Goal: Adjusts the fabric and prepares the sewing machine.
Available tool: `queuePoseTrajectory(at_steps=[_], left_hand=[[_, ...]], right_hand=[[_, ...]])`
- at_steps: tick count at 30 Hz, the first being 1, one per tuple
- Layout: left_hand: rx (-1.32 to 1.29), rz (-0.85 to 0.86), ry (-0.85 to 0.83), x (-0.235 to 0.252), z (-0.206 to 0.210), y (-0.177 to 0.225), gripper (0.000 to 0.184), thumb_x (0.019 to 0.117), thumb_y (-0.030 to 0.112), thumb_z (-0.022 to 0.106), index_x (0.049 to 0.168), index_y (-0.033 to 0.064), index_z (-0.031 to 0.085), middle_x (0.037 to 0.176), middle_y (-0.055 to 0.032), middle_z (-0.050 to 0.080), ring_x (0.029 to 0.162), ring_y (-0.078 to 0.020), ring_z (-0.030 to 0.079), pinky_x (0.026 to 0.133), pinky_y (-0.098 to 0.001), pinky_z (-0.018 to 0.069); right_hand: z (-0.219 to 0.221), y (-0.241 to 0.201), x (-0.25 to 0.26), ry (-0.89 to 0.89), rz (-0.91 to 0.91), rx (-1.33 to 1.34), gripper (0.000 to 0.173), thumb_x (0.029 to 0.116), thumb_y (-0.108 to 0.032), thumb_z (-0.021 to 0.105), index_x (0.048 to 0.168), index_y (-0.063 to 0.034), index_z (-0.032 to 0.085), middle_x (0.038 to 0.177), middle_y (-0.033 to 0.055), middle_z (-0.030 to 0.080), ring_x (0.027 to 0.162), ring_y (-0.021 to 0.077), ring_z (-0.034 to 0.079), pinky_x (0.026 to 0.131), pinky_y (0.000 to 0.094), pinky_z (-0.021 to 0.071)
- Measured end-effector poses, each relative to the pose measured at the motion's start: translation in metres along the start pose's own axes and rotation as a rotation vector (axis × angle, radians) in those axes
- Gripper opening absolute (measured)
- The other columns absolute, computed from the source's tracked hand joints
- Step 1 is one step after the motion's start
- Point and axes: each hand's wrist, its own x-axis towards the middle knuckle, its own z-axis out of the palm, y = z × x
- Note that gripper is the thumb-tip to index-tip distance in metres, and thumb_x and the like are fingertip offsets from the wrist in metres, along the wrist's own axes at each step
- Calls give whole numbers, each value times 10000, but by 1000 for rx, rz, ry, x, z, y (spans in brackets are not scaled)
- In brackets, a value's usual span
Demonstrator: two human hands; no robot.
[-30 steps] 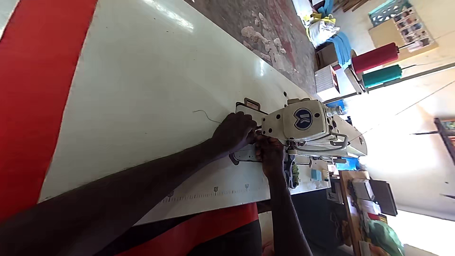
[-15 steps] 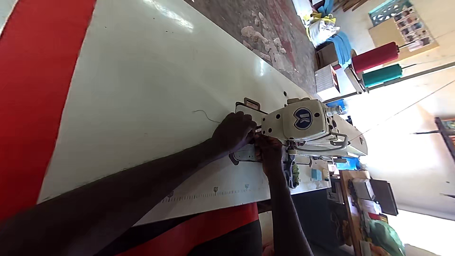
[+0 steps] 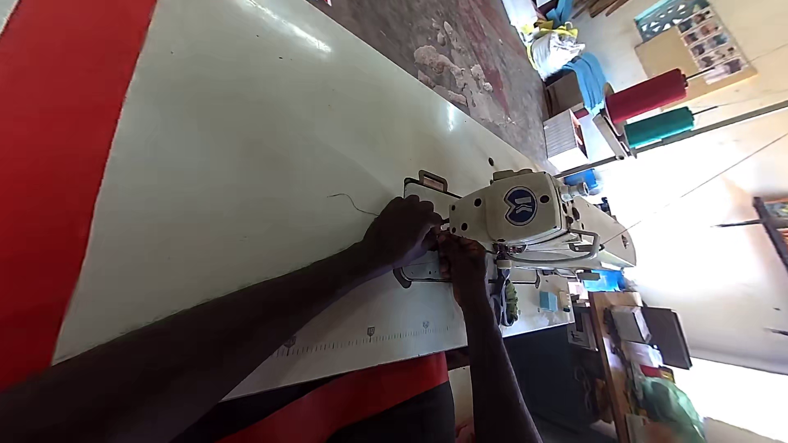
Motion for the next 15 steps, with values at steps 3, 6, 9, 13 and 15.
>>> queuePoseTrajectory(at_steps=[3,6,9,13,15], left_hand=[[-3,-7,-16,-1,-3,2,149,990,273,643,999,186,764,997,-20,667,1008,-241,611,846,-430,486],[-5,-10,-2,0,-2,1,143,984,259,643,983,178,761,993,-27,667,1000,-246,614,839,-434,494],[-15,-6,18,0,0,-1,144,979,251,648,966,158,756,980,-35,669,987,-251,623,827,-438,504],[-42,-17,32,0,0,-2,137,972,237,654,952,132,740,979,-47,660,983,-256,619,835,-440,502],[-51,-22,44,0,-1,-1,139,973,232,654,956,124,740,974,-54,656,978,-260,622,832,-441,509]], right_hand=[[0,1,0,5,-7,-3,163,992,-245,687,1024,-100,753,650,41,600,442,77,477,399,213,422],[1,2,1,26,-13,31,155,983,-237,696,1015,-95,750,642,44,598,437,75,474,394,215,419],[2,0,-2,60,9,67,143,988,-229,688,964,-95,735,615,24,581,428,56,466,393,201,416],[5,-4,-3,122,32,120,156,1006,-168,654,895,-75,713,595,4,580,416,39,465,379,184,406],[5,-4,-3,131,35,125,170,1013,-169,645,885,-74,703,584,1,575,414,37,466,379,183,405]])
